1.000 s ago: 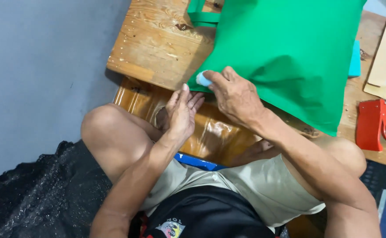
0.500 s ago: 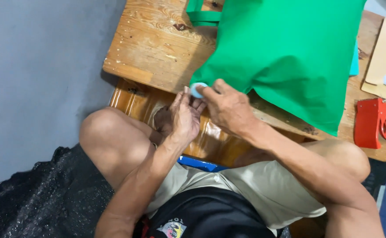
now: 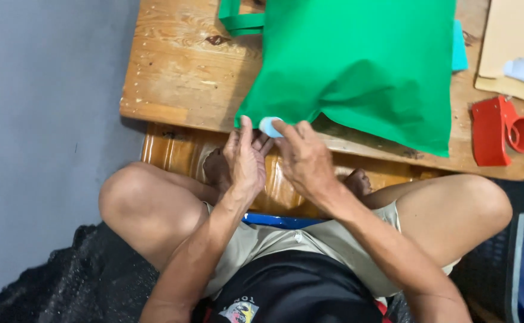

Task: Sealing a green fabric bag containing a pillow by applying small adhesive stickers along the opening edge.

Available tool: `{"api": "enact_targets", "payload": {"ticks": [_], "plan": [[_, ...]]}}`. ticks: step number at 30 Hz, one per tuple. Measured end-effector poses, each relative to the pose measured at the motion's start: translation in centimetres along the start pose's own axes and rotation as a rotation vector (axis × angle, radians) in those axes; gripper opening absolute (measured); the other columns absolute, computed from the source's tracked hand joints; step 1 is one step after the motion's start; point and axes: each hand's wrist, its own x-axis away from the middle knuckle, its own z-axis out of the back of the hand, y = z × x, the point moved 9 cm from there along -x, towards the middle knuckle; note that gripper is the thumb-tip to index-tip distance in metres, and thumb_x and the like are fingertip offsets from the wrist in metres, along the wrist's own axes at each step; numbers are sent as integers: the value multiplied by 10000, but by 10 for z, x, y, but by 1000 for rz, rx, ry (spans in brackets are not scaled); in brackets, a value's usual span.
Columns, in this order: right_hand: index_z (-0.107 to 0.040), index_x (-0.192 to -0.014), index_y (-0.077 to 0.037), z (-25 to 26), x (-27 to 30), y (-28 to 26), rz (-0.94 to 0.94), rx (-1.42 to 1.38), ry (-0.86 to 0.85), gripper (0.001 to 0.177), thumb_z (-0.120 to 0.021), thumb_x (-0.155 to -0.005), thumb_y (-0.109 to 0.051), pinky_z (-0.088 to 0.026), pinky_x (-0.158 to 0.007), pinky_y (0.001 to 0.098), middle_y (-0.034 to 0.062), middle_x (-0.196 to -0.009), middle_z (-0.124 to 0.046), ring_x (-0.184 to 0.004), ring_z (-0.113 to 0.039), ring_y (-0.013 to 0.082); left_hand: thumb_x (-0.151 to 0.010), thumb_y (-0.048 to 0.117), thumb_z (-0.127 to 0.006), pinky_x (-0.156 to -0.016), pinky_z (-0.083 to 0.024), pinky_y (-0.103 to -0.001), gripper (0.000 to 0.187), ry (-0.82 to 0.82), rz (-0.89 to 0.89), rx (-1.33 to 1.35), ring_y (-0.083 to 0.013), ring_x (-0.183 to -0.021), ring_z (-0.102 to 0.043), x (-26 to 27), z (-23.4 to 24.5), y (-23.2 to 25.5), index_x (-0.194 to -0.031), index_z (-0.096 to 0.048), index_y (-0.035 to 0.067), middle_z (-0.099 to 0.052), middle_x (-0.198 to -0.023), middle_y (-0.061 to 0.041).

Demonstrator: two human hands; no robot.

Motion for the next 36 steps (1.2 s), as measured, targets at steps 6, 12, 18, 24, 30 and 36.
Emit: {"api": "enact_targets", "payload": {"ticks": [6,12,18,24,30,36], "plan": [[-703,-1253,-196,-11,13,4,-110,-89,109,338,-607,-956,-65,-559,-656,421,81,-851,-576,-761,-668,357,-987,251,-702,-934,-606,-559,269,-41,37,52,-416,-1079,-715,-28,18,-27,-1202,-629,106,-707,-1181,-220],[-703,-1213,-95,4,21,11,-146,-204,272,310,-639,-930,12,-563,-724,436,133,-913,-617,-827,-687,395,-1047,295,-624,-1003,-517,-648,301,-123,-75,15,-492,-1128,-665,-19,6,-26,-1290,-582,124,-680,-1244,-225],[-726,-1200,-125,3,28,21,-184,-227,292,309,-668,-922,-3,-579,-744,413,88,-888,-638,-828,-706,340,-1075,324,-560,-1013,-532,-613,295,-153,-141,-55,-426,-1094,-704,-26,13,-31,-1321,-561,162,-684,-1263,-162],[-721,-1203,-91,0,29,30,-180,-370,284,268,-679,-945,-33,-567,-778,437,125,-922,-655,-865,-697,388,-1082,340,-540,-1004,-560,-564,297,-119,-166,-85,-351,-1056,-724,-27,12,-34,-1300,-575,141,-703,-1199,-136],[-729,-1263,-191,-3,31,37,-190,-382,256,310,-685,-969,-103,-568,-744,366,56,-861,-626,-804,-697,292,-1016,486,-611,-903,-640,-469,421,-77,-80,-69,-310,-980,-754,-30,11,-49,-1238,-641,130,-727,-1173,-148],[-726,-1225,-145,15,35,53,-223,-229,308,280,-659,-966,-62,-562,-731,396,91,-881,-621,-800,-686,340,-1027,279,-652,-1019,-552,-545,269,-183,43,3,-419,-1110,-699,-28,-10,-67,-1129,-704,36,-727,-1135,-208]]}}
